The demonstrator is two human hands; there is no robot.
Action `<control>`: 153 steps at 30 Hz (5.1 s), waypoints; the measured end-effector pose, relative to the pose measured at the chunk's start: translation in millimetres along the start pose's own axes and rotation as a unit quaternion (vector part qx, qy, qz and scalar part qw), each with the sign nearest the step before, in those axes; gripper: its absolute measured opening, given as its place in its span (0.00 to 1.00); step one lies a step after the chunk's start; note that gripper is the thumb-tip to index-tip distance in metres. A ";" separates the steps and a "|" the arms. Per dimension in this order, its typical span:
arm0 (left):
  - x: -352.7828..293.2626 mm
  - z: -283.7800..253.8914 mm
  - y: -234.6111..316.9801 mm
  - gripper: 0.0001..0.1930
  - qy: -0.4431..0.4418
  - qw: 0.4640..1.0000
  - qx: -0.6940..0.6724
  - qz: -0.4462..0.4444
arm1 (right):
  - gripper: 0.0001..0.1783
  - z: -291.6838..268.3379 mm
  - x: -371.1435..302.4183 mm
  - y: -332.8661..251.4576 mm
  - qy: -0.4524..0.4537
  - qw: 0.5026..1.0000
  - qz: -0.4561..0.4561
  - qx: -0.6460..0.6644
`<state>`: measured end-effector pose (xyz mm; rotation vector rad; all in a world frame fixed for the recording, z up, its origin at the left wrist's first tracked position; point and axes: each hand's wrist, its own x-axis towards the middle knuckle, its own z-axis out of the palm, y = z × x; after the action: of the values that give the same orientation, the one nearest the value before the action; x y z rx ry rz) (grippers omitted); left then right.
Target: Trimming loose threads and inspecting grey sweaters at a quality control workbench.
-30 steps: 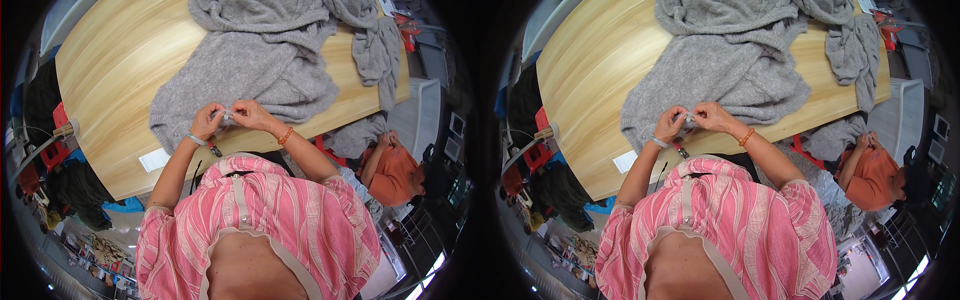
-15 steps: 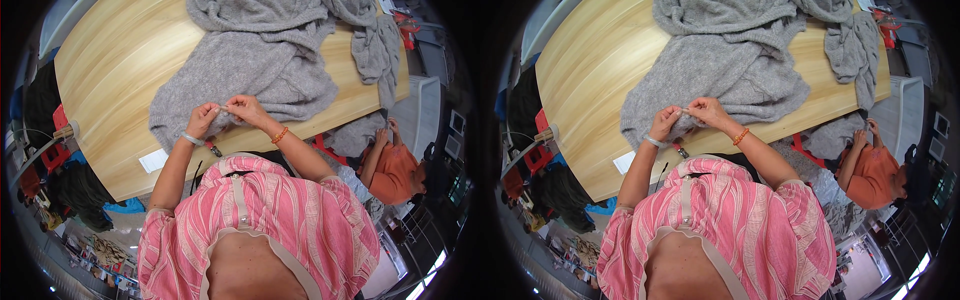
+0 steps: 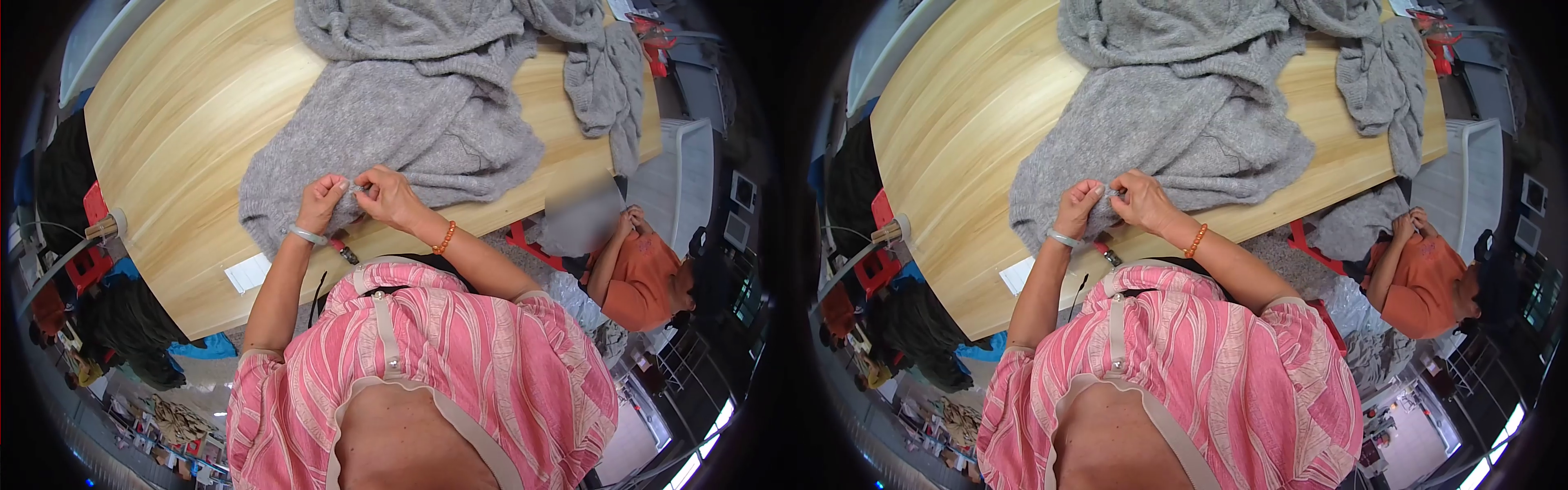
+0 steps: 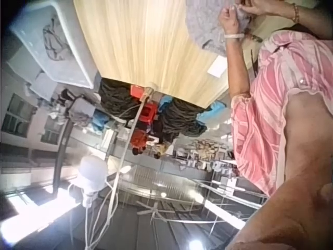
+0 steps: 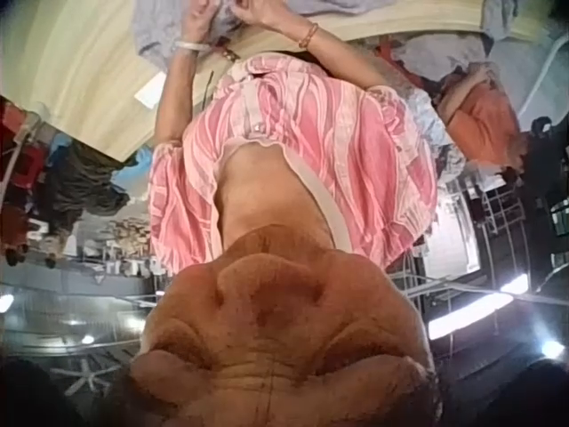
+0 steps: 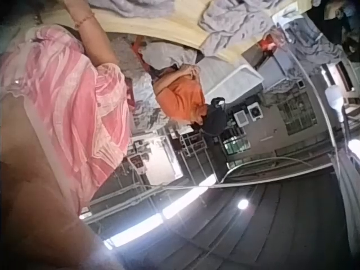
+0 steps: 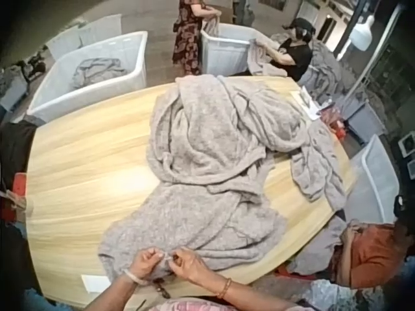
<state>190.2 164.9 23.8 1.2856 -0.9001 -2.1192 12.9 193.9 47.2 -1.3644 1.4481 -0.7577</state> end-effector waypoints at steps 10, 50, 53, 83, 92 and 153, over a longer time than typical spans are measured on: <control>-3.8 1.5 -9.1 0.09 0.047 0.988 0.145 0.019 | 0.05 -4.6 2.5 2.4 0.006 0.994 -0.060 -0.095; -52.2 -37.9 11.0 0.23 0.056 0.974 -0.217 -0.040 | 0.33 -16.5 35.4 -107.4 -0.084 0.975 -0.204 -0.005; -26.1 -71.1 81.0 0.21 0.037 0.975 -0.211 -0.065 | 0.29 -52.9 41.9 -80.8 -0.045 0.992 -0.118 -0.010; 108.4 -23.3 59.7 0.15 0.041 0.625 0.709 0.322 | 0.23 -140.6 80.2 59.0 0.023 0.937 0.027 -0.346; 28.8 -75.2 74.0 0.11 0.197 0.830 0.498 0.155 | 0.29 -32.7 25.4 -27.4 -0.087 0.954 -0.027 -0.286; 215.4 86.4 107.9 0.32 0.221 0.637 0.612 0.412 | 0.24 -233.0 -11.1 17.9 0.057 0.979 -0.057 -0.189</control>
<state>28.1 -32.8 10.9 1.3239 -2.2338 -0.2329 -210.5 167.5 111.7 -1.7280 1.6750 -0.6630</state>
